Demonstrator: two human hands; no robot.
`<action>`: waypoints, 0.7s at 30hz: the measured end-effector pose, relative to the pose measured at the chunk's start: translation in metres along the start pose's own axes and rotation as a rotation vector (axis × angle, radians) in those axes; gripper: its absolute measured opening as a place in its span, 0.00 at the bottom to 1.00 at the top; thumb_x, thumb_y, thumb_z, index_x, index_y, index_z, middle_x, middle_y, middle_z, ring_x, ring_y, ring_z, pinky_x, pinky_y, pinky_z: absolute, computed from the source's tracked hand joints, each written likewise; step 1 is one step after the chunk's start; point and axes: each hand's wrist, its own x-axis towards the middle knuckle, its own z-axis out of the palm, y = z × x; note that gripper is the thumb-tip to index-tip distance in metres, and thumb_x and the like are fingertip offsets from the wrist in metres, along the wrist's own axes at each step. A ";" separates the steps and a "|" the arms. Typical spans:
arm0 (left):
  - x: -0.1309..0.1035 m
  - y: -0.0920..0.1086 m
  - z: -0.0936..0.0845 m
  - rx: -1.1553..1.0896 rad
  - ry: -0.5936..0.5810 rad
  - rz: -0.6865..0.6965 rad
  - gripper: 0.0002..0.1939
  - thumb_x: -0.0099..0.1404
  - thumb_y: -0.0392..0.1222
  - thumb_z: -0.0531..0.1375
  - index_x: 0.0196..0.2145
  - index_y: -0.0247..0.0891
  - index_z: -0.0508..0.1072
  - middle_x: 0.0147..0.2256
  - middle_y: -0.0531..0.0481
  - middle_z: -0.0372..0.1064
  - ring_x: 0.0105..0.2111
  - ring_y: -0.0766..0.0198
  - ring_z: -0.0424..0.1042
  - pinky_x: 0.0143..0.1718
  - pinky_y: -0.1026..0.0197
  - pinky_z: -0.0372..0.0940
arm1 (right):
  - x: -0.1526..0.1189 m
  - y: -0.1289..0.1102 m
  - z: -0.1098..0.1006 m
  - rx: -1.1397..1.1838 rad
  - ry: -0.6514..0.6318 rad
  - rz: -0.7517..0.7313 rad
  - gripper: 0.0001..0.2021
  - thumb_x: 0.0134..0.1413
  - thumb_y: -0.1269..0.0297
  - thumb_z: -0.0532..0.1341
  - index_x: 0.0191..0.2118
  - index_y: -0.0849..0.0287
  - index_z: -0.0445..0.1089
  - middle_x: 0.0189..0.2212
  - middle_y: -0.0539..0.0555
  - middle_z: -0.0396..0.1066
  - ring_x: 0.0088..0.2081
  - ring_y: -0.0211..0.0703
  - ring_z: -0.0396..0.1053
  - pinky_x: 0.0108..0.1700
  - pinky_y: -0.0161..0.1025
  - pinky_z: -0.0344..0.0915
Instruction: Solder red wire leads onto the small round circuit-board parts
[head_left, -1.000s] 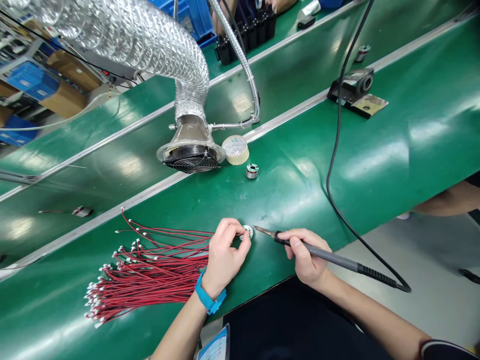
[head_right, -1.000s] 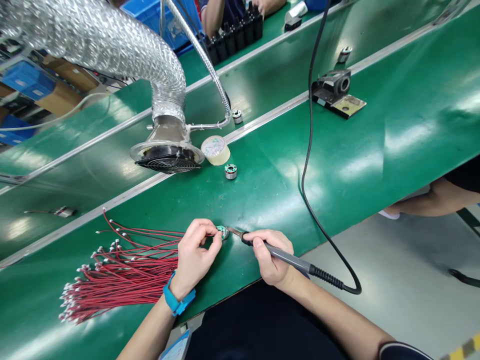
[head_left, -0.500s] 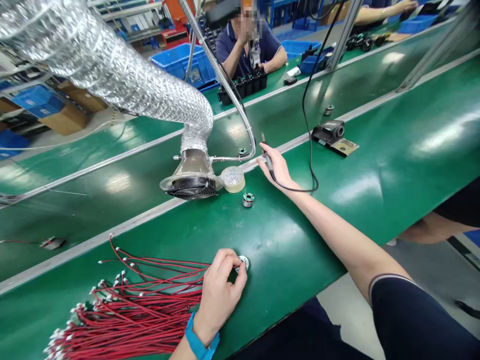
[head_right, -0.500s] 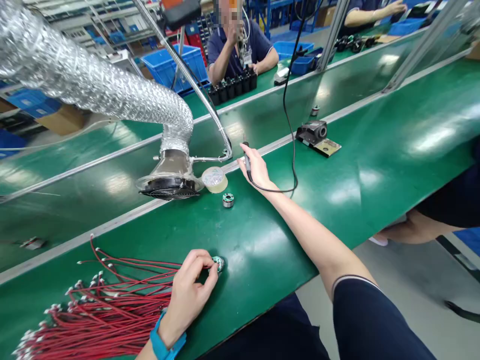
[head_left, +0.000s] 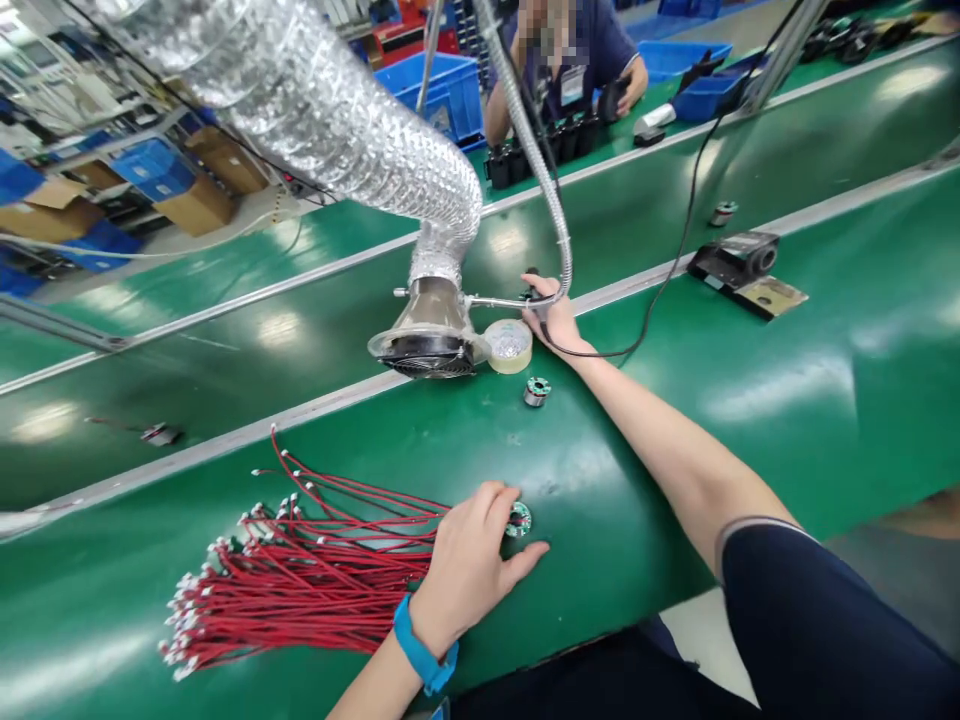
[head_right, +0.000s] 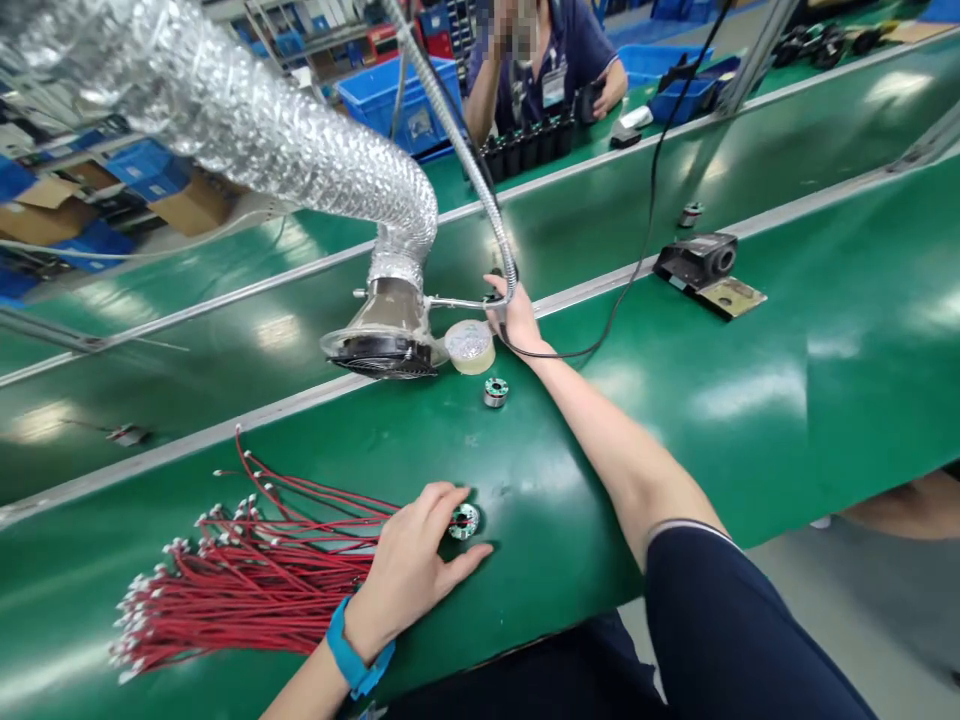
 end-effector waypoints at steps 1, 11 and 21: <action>0.000 0.000 -0.004 0.037 -0.046 0.005 0.24 0.66 0.51 0.70 0.54 0.39 0.70 0.46 0.42 0.76 0.42 0.51 0.80 0.41 0.52 0.74 | -0.009 -0.003 -0.009 -0.011 0.007 0.002 0.20 0.62 0.67 0.60 0.56 0.73 0.72 0.53 0.64 0.75 0.53 0.39 0.72 0.58 0.34 0.64; 0.064 -0.087 -0.142 0.474 -0.375 -0.199 0.11 0.69 0.46 0.64 0.42 0.36 0.79 0.42 0.42 0.78 0.39 0.51 0.79 0.38 0.54 0.68 | -0.165 -0.044 -0.094 -0.196 0.034 -0.006 0.24 0.60 0.61 0.69 0.61 0.56 0.74 0.49 0.59 0.78 0.49 0.47 0.76 0.55 0.42 0.70; 0.113 -0.248 -0.129 0.602 -0.197 -0.438 0.17 0.70 0.33 0.57 0.54 0.32 0.76 0.55 0.30 0.73 0.59 0.39 0.67 0.61 0.39 0.55 | -0.253 -0.135 -0.088 -0.079 -0.074 0.034 0.22 0.64 0.64 0.65 0.62 0.52 0.71 0.51 0.57 0.75 0.49 0.47 0.77 0.51 0.42 0.73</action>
